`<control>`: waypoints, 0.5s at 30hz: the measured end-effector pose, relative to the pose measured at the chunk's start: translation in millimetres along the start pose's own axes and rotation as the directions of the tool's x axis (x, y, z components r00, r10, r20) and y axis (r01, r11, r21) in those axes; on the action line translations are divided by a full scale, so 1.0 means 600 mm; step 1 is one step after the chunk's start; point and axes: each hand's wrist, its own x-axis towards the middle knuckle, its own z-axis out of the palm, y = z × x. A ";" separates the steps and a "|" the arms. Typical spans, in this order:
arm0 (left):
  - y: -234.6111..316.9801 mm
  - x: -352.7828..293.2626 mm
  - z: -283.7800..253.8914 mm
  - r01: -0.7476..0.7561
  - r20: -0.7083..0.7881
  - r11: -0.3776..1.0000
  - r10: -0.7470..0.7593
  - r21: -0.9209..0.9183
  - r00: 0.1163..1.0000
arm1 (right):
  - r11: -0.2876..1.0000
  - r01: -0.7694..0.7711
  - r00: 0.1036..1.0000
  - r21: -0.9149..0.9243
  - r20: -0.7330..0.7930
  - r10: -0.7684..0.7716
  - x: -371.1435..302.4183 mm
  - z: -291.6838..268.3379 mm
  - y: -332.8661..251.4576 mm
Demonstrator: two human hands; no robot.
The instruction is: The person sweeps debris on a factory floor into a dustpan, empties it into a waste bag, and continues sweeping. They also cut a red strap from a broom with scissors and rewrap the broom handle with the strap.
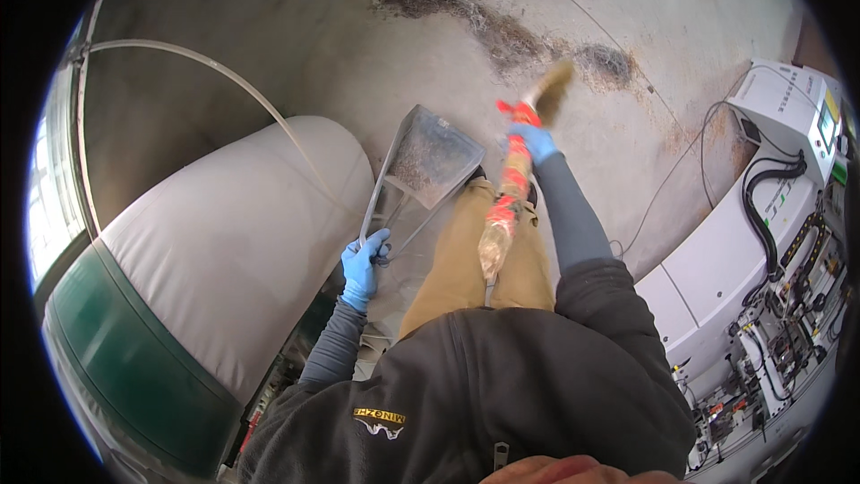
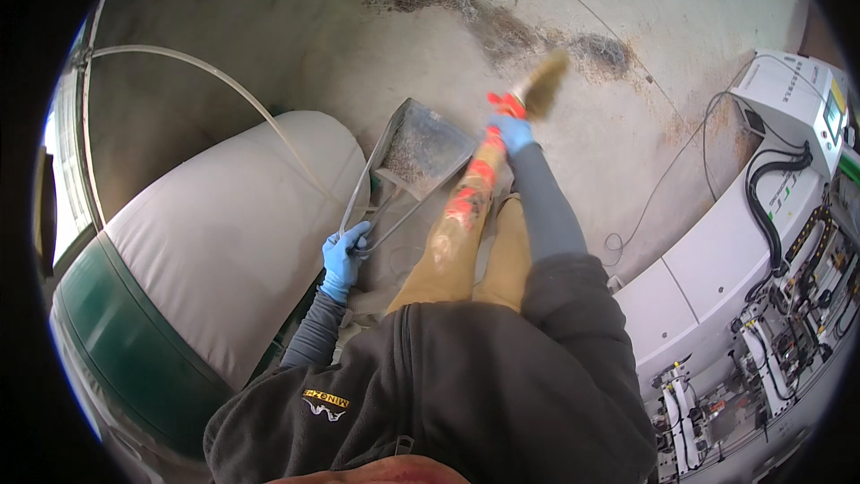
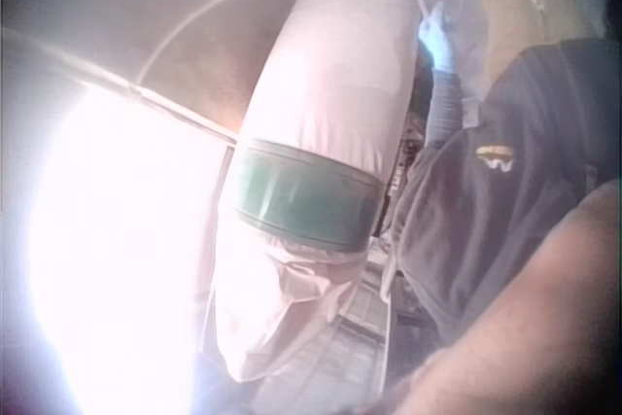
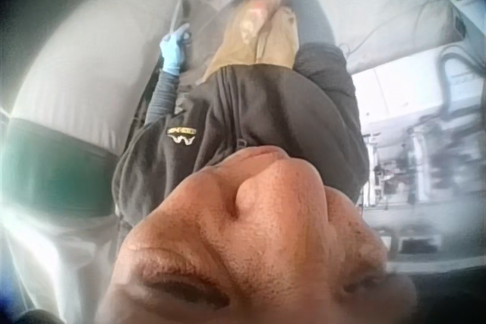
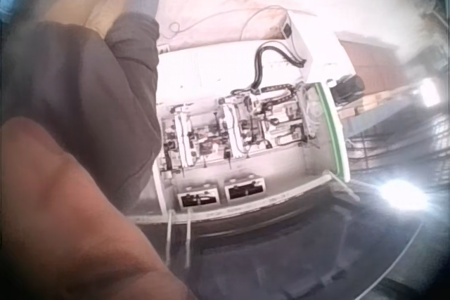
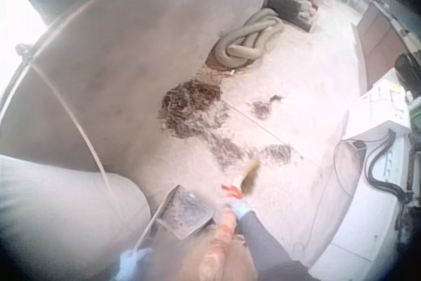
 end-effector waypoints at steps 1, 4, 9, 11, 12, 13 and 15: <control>0.000 0.000 0.003 0.002 -0.011 1.000 -0.002 0.010 1.000 | 1.000 0.005 1.000 -0.010 0.023 -0.005 -0.011 0.042 -0.017; 0.006 -0.005 0.014 -0.006 -0.033 1.000 0.007 0.028 0.999 | 0.998 0.047 0.998 -0.046 0.054 -0.045 -0.056 0.134 -0.071; 0.036 -0.006 0.022 -0.032 0.014 0.993 0.031 0.113 0.999 | 0.979 0.172 0.985 -0.113 0.006 -0.172 -0.202 0.113 -0.065; 0.045 0.002 0.024 -0.029 0.021 0.997 0.028 0.065 0.999 | 0.977 0.191 0.982 -0.099 0.015 -0.190 -0.291 0.036 -0.035; 0.049 0.009 0.025 -0.012 0.040 1.000 0.011 0.015 0.999 | 0.983 0.171 0.983 -0.060 -0.063 -0.174 -0.338 -0.002 -0.009; 0.051 0.015 0.027 -0.036 0.055 0.997 0.032 0.061 0.998 | 0.988 0.152 0.978 -0.022 -0.138 -0.154 -0.386 -0.045 0.023; 0.056 0.030 0.032 -0.077 0.086 0.994 0.070 0.077 0.994 | 0.989 0.111 0.948 -0.099 -0.288 -0.135 -0.466 -0.135 0.086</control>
